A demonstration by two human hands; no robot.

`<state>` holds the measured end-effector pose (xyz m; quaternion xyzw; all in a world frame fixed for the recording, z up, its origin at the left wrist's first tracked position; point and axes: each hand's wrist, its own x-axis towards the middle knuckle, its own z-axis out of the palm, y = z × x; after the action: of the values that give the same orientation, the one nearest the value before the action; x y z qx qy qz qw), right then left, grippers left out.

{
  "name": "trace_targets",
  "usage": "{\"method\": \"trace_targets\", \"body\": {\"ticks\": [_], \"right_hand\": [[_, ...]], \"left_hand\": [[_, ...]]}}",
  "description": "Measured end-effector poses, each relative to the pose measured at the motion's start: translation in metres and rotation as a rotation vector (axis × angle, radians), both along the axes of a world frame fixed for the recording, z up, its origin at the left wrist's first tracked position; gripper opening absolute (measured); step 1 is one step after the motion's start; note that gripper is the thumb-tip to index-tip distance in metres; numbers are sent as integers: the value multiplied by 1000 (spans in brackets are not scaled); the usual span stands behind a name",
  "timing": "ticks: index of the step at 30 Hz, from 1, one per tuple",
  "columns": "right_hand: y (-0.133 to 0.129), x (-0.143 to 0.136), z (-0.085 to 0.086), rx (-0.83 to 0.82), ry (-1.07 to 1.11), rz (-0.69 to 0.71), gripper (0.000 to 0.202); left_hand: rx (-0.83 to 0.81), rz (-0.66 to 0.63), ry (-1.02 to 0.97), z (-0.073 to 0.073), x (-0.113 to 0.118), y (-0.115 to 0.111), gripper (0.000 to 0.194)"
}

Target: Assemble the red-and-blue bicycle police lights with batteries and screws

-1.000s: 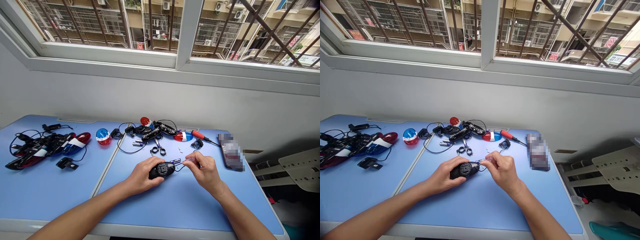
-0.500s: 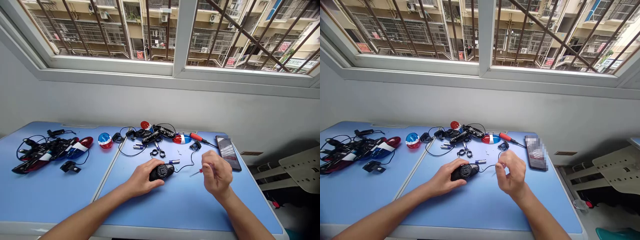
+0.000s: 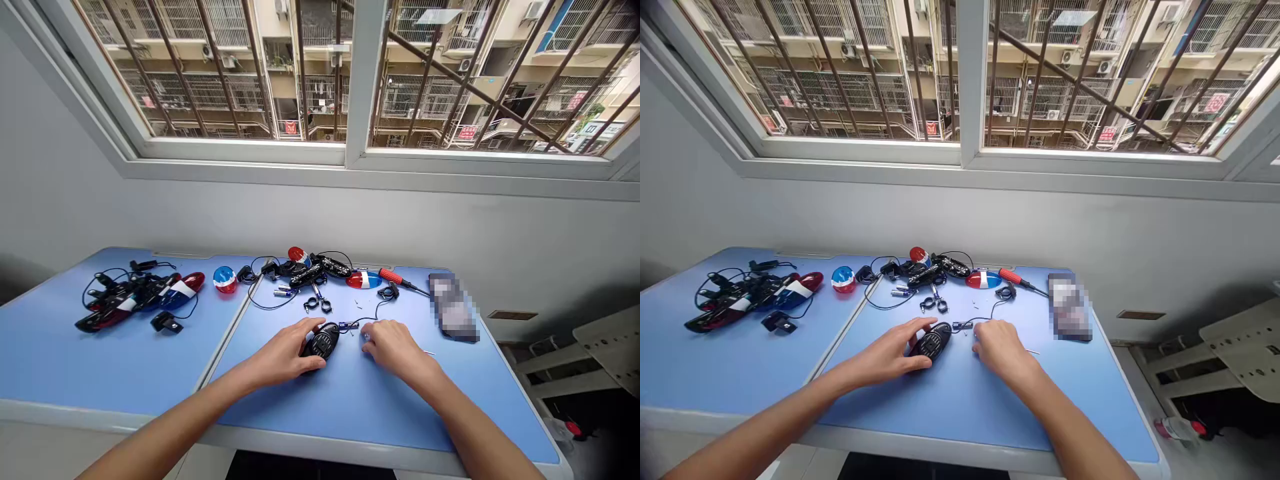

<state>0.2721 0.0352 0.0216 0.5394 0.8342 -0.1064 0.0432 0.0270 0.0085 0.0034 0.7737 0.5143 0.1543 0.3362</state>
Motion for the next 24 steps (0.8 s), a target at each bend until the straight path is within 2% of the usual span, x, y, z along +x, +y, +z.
{"method": "trace_targets", "body": {"ticks": [3,5,7,8,12,14,17,19,21,24], "right_hand": [[5,-12,-12,12,-2,-41,16],[6,-17,-15,23,0,-57,20],[5,-20,-18,31,0,-64,20],[5,-21,-20,32,0,-64,19],[5,-24,-25,42,7,-66,22],[5,-25,-27,51,17,-71,23],[5,-26,-30,61,37,-73,24],[4,-26,-32,66,50,-73,23],[3,-25,-34,70,62,-76,24],[3,-25,-35,72,81,-88,24]], "left_hand": [[-81,18,69,6,-3,-6,68],[-41,-46,102,11,-9,-7,59],[78,-142,137,16,-16,-4,47],[157,-195,171,18,-18,-1,47],[484,-437,440,29,-21,19,77],[610,-588,562,33,-18,28,83],[779,-810,645,36,-9,37,59],[863,-911,647,36,-2,38,41],[906,-962,626,34,3,37,31],[923,-940,615,34,6,36,28]]}}
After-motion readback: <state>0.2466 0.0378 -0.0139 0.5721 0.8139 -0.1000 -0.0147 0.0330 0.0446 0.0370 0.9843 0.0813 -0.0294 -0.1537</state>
